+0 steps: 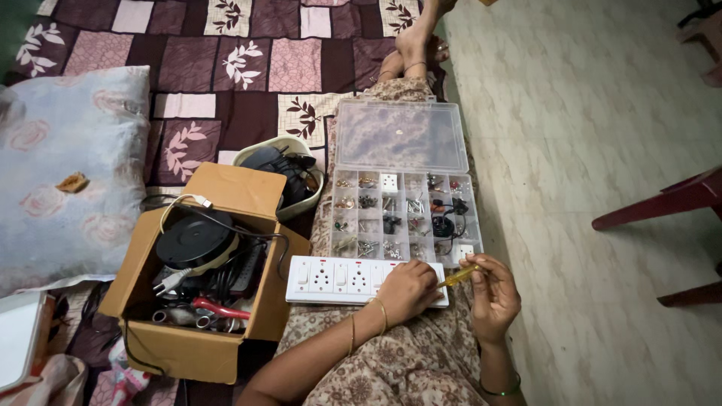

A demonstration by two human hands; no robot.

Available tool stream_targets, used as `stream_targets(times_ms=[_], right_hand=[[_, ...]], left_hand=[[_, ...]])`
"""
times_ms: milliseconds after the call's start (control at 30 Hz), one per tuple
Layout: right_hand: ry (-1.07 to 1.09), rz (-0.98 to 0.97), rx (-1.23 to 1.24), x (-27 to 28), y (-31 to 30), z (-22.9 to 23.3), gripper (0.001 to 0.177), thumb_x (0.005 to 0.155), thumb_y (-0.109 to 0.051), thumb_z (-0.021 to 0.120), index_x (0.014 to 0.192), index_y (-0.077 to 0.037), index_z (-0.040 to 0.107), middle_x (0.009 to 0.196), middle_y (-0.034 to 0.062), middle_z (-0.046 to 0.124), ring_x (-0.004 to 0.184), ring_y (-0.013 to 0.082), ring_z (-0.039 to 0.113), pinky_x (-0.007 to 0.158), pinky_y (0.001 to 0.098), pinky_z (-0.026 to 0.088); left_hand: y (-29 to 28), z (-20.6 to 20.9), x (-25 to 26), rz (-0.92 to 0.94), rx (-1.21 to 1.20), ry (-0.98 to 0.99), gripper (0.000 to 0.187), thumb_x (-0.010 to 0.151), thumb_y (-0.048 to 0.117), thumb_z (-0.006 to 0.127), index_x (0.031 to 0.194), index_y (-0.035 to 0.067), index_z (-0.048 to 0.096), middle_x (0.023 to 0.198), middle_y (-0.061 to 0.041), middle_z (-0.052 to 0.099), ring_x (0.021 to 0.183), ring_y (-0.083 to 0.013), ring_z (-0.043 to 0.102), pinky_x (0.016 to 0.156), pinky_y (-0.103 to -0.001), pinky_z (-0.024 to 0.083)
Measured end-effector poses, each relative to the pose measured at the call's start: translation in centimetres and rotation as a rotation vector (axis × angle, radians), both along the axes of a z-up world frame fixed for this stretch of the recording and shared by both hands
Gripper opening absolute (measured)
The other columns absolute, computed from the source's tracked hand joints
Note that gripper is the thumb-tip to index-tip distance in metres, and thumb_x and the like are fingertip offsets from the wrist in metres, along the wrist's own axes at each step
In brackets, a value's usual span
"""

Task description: The person removes the back panel of a power strip by hand, retrieves a small electrical component from a compartmented box, and fits the piece into a socket assembly using a screwdriver.

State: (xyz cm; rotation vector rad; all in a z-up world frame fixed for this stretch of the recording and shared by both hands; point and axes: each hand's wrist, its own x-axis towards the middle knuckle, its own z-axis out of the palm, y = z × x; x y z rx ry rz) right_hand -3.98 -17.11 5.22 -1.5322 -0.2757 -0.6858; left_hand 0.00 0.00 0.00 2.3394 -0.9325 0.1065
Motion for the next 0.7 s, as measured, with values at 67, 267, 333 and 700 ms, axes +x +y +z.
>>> stream_targets(times_ms=[67,267,333,700], right_hand=[[0.012,-0.001,0.007,0.0,0.0,0.2,0.020,0.105,0.003,0.056,0.125,0.006,0.058,0.127,0.0185,0.064,0.112,0.0247,0.069,0.103,0.0356,0.057],[0.015,-0.013,0.002,-0.1,-0.2,0.3,0.020,0.103,0.004,0.057,0.124,0.006,0.057,0.126,0.0193,0.065,0.110,0.0241,0.070,0.100,0.0344,0.057],[0.026,-0.017,0.007,-0.1,-0.2,0.2,0.021,0.103,0.004,0.057,0.124,0.006,0.057,0.126,0.0194,0.065,0.110,0.0240,0.070,0.099,0.0340,0.057],[0.024,0.004,-0.025,0.0,0.1,-0.2,0.022,0.102,0.005,0.059,0.124,0.007,0.058,0.126,0.0198,0.064,0.108,0.0249,0.070,0.097,0.0331,0.058]], left_hand=[[0.3,0.3,0.0,-0.010,-0.062,-0.006,0.025,0.088,0.030,0.079,0.101,0.009,0.072,0.103,-0.009,0.069,0.105,-0.0270,0.063,0.090,-0.039,0.051],[1.5,-0.1,0.0,-0.094,-0.276,-0.018,0.020,0.085,0.023,0.079,0.099,0.009,0.078,0.108,-0.006,0.071,0.100,-0.0256,0.065,0.087,-0.038,0.055],[1.6,-0.3,-0.2,-0.128,-0.330,-0.017,0.015,0.086,0.020,0.077,0.098,0.010,0.079,0.110,-0.005,0.072,0.101,-0.0235,0.067,0.089,-0.036,0.056],[1.2,0.8,-0.3,-0.051,-0.220,-0.063,0.014,0.085,0.021,0.080,0.087,0.008,0.075,0.089,-0.006,0.070,0.085,-0.0260,0.067,0.076,-0.041,0.052]])
